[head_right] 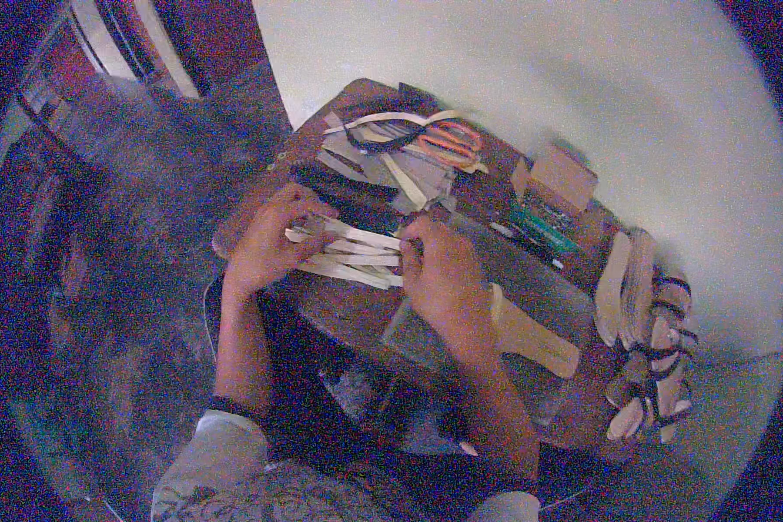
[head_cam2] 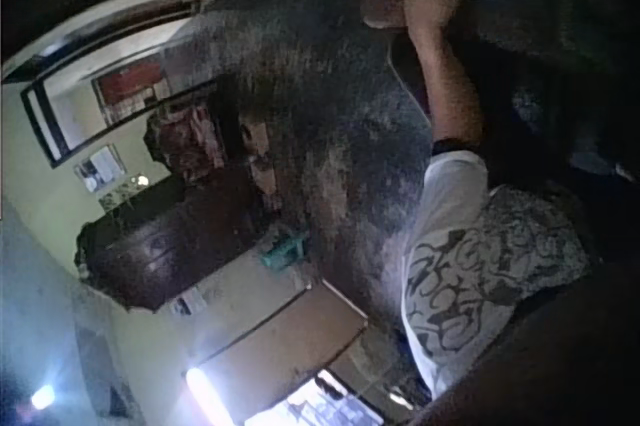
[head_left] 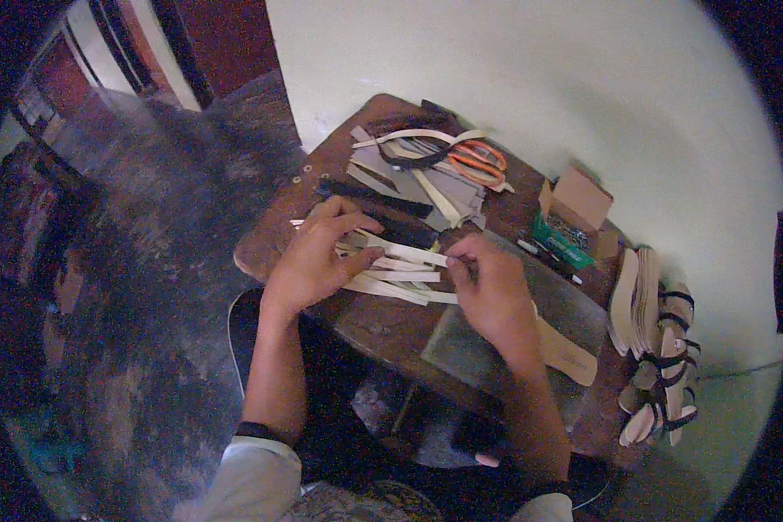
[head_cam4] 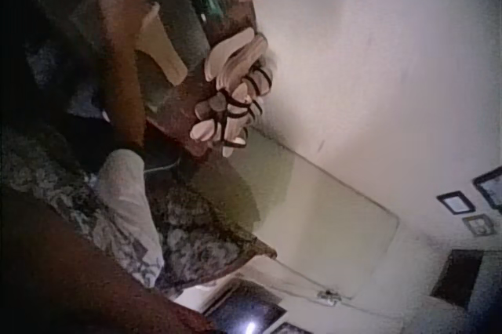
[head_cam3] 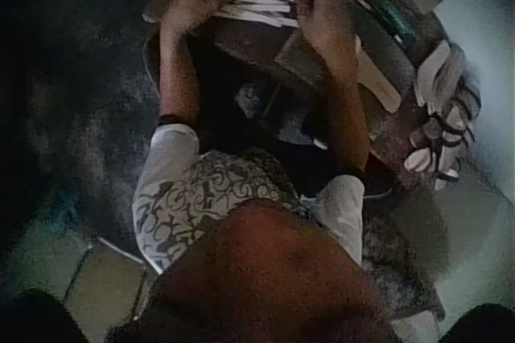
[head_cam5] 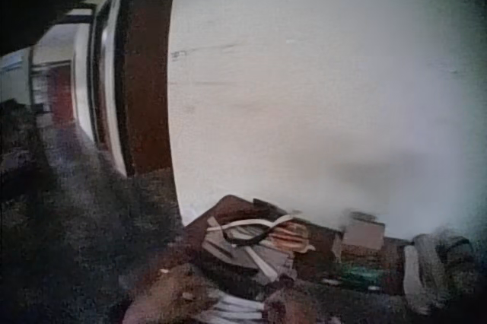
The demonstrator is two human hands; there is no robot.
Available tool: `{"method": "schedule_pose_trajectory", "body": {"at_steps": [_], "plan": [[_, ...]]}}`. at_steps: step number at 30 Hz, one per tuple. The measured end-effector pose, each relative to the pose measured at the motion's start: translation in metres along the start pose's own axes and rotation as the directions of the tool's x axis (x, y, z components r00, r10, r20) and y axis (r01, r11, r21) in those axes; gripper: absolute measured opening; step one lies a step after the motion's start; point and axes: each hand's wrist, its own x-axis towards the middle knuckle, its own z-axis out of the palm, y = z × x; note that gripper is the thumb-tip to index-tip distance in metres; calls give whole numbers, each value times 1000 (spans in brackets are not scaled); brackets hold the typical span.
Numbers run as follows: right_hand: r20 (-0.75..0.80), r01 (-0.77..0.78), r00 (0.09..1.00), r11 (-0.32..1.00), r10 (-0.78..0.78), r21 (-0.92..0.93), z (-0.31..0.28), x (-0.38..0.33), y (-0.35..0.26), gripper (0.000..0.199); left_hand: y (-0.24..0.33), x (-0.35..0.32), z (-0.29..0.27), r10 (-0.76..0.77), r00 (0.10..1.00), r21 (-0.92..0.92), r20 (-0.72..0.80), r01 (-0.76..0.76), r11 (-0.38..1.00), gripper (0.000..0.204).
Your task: The person assembles a sandal by attaching white straps to a beige sole using small metal fasteners. They position the straps, insert the fasteners, and press them into place to secure the straps to the sole.
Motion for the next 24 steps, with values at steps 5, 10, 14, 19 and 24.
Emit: {"method": "schedule_pose_trajectory", "body": {"at_steps": [5,10,14,19,24], "plan": [[41,-119,993,971,113,207,-68,-31,-9,12,50,-4,30,222,968,128,-119,-207,970,28],[16,-135,989,875,144,465,-111,-75,21,14,86,-11,56,285,953,71,-108,-278,958,24],[-19,-93,991,783,132,615,-132,-104,28,18,103,-11,78,224,974,-230,-24,-223,947,15],[-128,-138,960,815,251,563,-131,-134,62,17,135,-21,103,136,936,-440,325,22,898,14],[-257,-144,890,767,377,626,-138,-137,78,13,157,-15,112,-19,918,-433,397,205,878,16]]}}
